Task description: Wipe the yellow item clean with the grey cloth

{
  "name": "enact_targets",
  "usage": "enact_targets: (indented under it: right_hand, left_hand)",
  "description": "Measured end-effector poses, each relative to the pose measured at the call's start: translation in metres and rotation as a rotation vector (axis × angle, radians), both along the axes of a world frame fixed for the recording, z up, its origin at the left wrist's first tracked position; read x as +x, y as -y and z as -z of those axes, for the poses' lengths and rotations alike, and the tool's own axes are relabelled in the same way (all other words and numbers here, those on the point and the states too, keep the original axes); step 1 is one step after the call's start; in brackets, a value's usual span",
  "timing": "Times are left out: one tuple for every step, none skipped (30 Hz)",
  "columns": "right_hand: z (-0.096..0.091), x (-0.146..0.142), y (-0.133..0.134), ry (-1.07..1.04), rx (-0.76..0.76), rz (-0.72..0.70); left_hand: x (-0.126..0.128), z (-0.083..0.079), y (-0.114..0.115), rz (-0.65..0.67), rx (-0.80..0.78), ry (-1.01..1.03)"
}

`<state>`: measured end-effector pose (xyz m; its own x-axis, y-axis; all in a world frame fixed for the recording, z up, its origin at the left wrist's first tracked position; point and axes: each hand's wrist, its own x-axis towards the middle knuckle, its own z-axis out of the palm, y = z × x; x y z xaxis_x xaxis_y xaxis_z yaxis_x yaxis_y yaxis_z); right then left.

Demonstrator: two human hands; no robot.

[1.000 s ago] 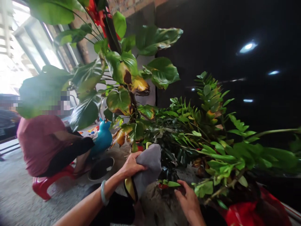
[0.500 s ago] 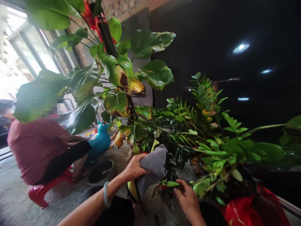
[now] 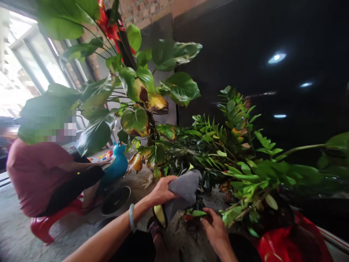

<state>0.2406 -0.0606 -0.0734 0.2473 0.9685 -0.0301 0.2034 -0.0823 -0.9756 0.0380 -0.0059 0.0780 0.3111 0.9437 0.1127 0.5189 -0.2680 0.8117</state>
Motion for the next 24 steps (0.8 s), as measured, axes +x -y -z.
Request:
enact_targets:
  right_hand:
    - [0.0, 0.001, 0.0, -0.008, 0.004, 0.001]
    - [-0.001, 0.001, 0.0, -0.015, 0.006, -0.002]
    - [-0.002, 0.002, 0.0, -0.019, 0.003, -0.006]
    - [-0.003, 0.001, 0.0, -0.02, -0.005, -0.01]
    - [-0.003, 0.001, 0.0, -0.022, -0.015, -0.009]
    - [-0.004, 0.0, -0.001, -0.026, -0.021, -0.003]
    - [-0.004, -0.002, -0.001, -0.027, -0.025, 0.005]
    - [-0.004, -0.003, -0.002, -0.026, -0.027, 0.012]
    - [-0.003, -0.005, -0.003, -0.025, -0.027, 0.017]
    - [-0.003, -0.006, -0.003, -0.024, -0.026, 0.02]
    - [-0.002, -0.007, -0.004, -0.025, -0.024, 0.02]
    - [-0.001, -0.007, -0.004, -0.027, -0.02, 0.018]
    - [-0.001, -0.007, -0.003, -0.031, -0.017, 0.016]
    - [-0.001, -0.006, -0.003, -0.035, -0.012, 0.014]
    - [-0.001, -0.005, -0.002, -0.038, -0.006, 0.013]
    - [-0.001, -0.004, -0.001, -0.04, 0.001, 0.012]
    - [-0.002, -0.003, 0.0, -0.041, 0.005, 0.011]
    - [-0.002, -0.003, 0.001, -0.042, 0.008, 0.01]
    - [-0.003, -0.002, 0.001, -0.043, 0.007, 0.009]
    - [-0.004, -0.002, 0.001, -0.044, 0.003, 0.007]
    - [-0.005, -0.003, 0.001, -0.045, -0.003, 0.007]
    - [-0.006, -0.003, 0.001, -0.044, -0.009, 0.008]
    - [-0.007, -0.004, 0.001, -0.042, -0.015, 0.01]
    - [-0.008, -0.005, 0.0, -0.038, -0.019, 0.012]
  left_hand:
    - [-0.002, 0.003, 0.002, 0.019, -0.027, -0.031]
    - [-0.003, 0.003, 0.004, 0.03, -0.04, -0.037]
    - [-0.003, 0.001, 0.004, 0.032, -0.039, -0.02]
    - [-0.002, -0.005, 0.003, 0.027, -0.024, 0.013]
    - [0.0, -0.011, 0.001, 0.017, 0.003, 0.056]
    - [0.004, -0.018, -0.002, 0.002, 0.038, 0.104]
    - [0.009, -0.025, -0.006, -0.018, 0.073, 0.154]
    - [0.014, -0.029, -0.01, -0.038, 0.104, 0.201]
    - [0.019, -0.032, -0.013, -0.059, 0.126, 0.239]
    - [0.024, -0.032, -0.016, -0.076, 0.142, 0.262]
    - [0.027, -0.029, -0.018, -0.082, 0.148, 0.267]
    - [0.029, -0.024, -0.018, -0.078, 0.14, 0.246]
    - [0.03, -0.018, -0.017, -0.064, 0.114, 0.195]
    - [0.029, -0.01, -0.016, -0.042, 0.073, 0.12]
    - [0.028, -0.004, -0.014, -0.02, 0.023, 0.036]
    - [0.026, 0.002, -0.011, 0.003, -0.029, -0.042]
    - [0.024, 0.005, -0.009, 0.023, -0.066, -0.097]
    - [0.022, 0.006, -0.007, 0.039, -0.08, -0.121]
    - [0.022, 0.004, -0.007, 0.055, -0.071, -0.105]
    - [0.022, 0.0, -0.007, 0.062, -0.043, -0.058]
    - [0.024, -0.006, -0.007, 0.062, -0.003, 0.006]
    - [0.027, -0.013, -0.009, 0.053, 0.041, 0.077]
    - [0.03, -0.02, -0.011, 0.039, 0.081, 0.144]
    - [0.034, -0.026, -0.012, 0.023, 0.115, 0.202]
